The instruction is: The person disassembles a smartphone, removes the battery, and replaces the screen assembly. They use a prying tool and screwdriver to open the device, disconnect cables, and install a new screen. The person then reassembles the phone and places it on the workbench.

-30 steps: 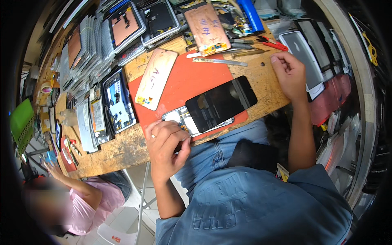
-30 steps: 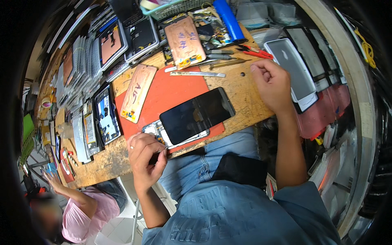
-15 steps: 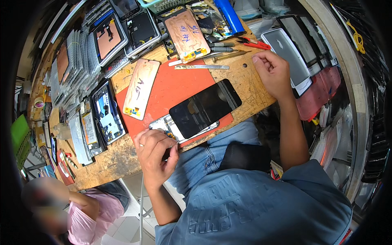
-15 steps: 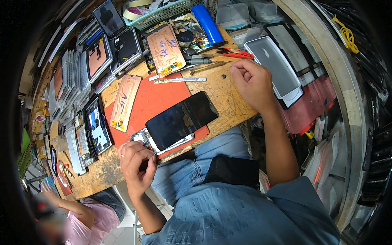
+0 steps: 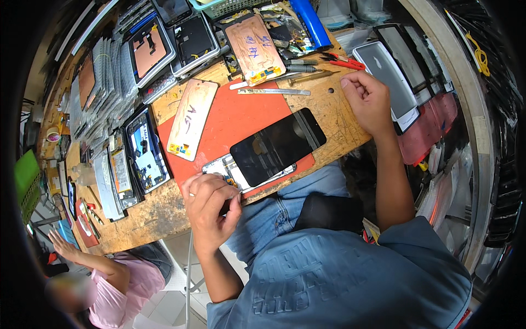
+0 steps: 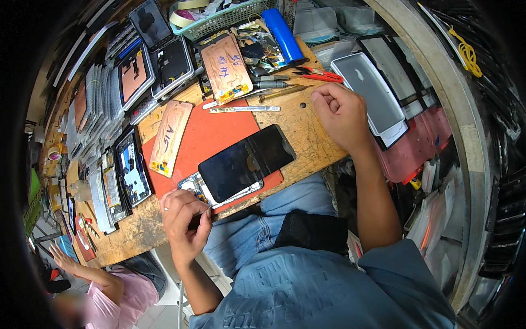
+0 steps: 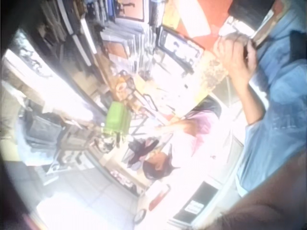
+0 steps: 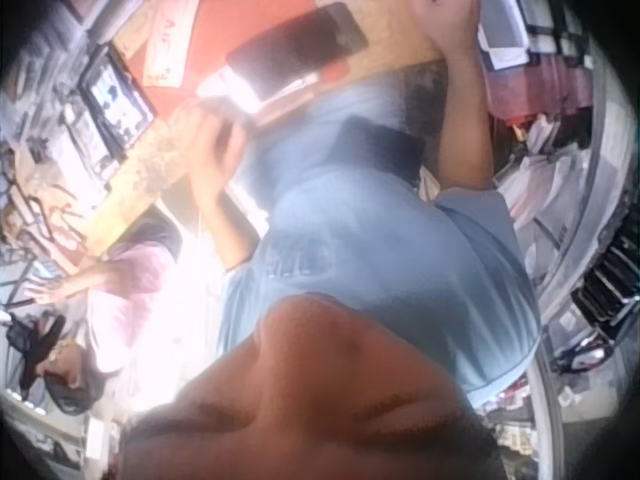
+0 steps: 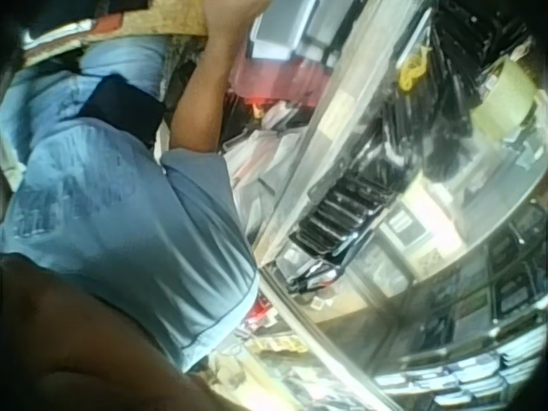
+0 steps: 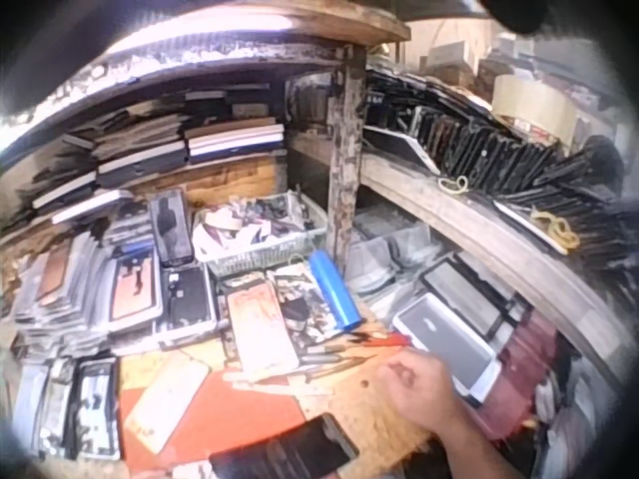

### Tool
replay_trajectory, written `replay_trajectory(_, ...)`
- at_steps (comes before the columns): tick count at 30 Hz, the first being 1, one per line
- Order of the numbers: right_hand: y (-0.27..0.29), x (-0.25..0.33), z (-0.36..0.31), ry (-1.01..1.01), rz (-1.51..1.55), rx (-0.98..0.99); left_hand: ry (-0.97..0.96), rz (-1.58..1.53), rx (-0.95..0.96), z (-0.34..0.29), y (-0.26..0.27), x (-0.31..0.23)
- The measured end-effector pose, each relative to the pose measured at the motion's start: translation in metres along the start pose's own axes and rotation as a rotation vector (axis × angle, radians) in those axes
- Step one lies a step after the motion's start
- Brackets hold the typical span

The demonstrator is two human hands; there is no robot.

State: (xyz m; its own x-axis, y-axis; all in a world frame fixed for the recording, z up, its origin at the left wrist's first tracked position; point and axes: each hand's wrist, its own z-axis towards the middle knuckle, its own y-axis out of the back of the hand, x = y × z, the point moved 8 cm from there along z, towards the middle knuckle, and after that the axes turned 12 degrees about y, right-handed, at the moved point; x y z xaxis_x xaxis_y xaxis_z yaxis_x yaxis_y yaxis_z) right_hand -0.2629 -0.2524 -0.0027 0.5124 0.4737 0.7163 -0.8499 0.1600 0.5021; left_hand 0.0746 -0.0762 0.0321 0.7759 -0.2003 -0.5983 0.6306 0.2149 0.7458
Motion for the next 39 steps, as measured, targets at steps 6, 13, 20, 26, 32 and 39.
replay_trajectory(6, 0.0, 0.0, -0.001, -0.013, -0.045, 0.034, 0.004, -0.011, -0.003, -0.001, 0.0, 0.0)
replay_trajectory(13, 0.0, 0.0, -0.001, -0.004, -0.008, -0.002, 0.006, -0.007, 0.004, -0.001, 0.0, -0.001)
replay_trajectory(20, 0.001, 0.0, 0.0, 0.002, -0.045, 0.009, 0.002, -0.013, 0.0, -0.001, -0.001, 0.001)
replay_trajectory(26, -0.002, 0.0, -0.002, 0.012, 0.022, 0.005, 0.004, -0.012, 0.006, -0.001, -0.001, 0.001)
replay_trajectory(32, 0.001, -0.003, 0.001, -0.012, -0.046, 0.016, 0.022, -0.016, 0.004, -0.003, -0.002, 0.004)
replay_trajectory(39, 0.001, -0.005, -0.002, -0.01, 0.005, -0.002, 0.01, -0.047, 0.041, 0.003, 0.002, -0.005)
